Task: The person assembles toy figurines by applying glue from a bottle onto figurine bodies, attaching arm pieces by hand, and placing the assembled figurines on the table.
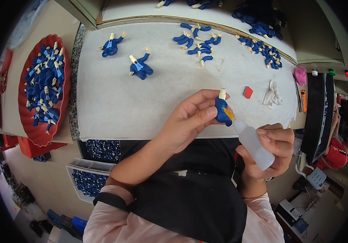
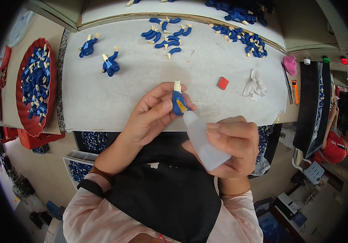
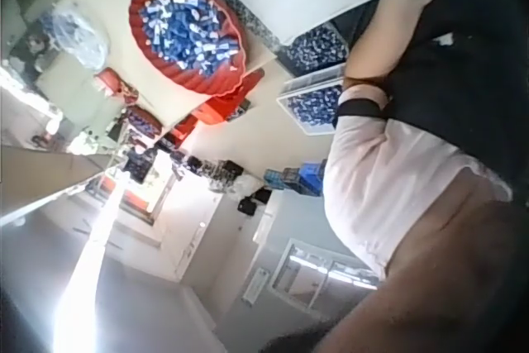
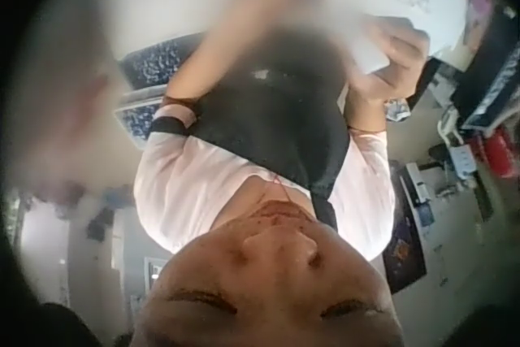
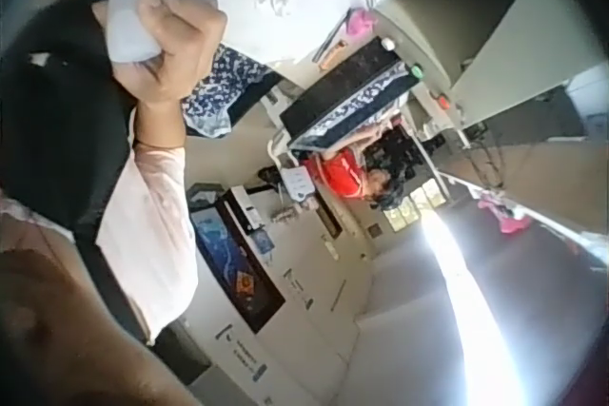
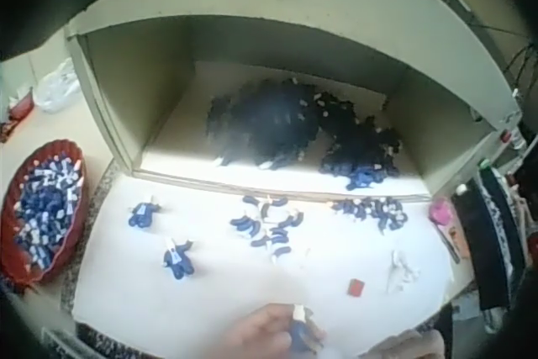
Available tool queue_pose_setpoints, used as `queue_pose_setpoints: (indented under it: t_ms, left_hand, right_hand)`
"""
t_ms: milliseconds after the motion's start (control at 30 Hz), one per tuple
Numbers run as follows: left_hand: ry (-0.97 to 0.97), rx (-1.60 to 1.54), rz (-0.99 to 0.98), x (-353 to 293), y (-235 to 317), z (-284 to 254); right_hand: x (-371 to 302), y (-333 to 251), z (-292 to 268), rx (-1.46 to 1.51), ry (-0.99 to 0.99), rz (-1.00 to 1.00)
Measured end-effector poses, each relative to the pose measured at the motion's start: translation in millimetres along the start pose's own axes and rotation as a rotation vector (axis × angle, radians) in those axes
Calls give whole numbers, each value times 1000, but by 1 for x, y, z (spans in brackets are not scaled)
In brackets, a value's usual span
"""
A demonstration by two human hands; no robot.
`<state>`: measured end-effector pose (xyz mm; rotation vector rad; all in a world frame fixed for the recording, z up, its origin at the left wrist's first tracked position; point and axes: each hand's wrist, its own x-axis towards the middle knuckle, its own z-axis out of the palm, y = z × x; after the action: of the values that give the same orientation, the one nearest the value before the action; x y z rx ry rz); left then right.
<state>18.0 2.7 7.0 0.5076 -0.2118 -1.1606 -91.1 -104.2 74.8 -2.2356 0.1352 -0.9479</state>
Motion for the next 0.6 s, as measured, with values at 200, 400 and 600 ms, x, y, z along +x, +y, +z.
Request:
queue_pose_setpoints:
  t_ms: [200,400,600]
  left_hand:
    - [-2,-9,-1,0,0,0]
    - [-7,-16,5,1,0,0]
    - [-1,-4,-11,0,0,-1]
  right_hand:
    - [0,0,-2,4,10,2]
    - [1,1,-2,5,18,-5]
    - [0,2,-2,24,6,-6]
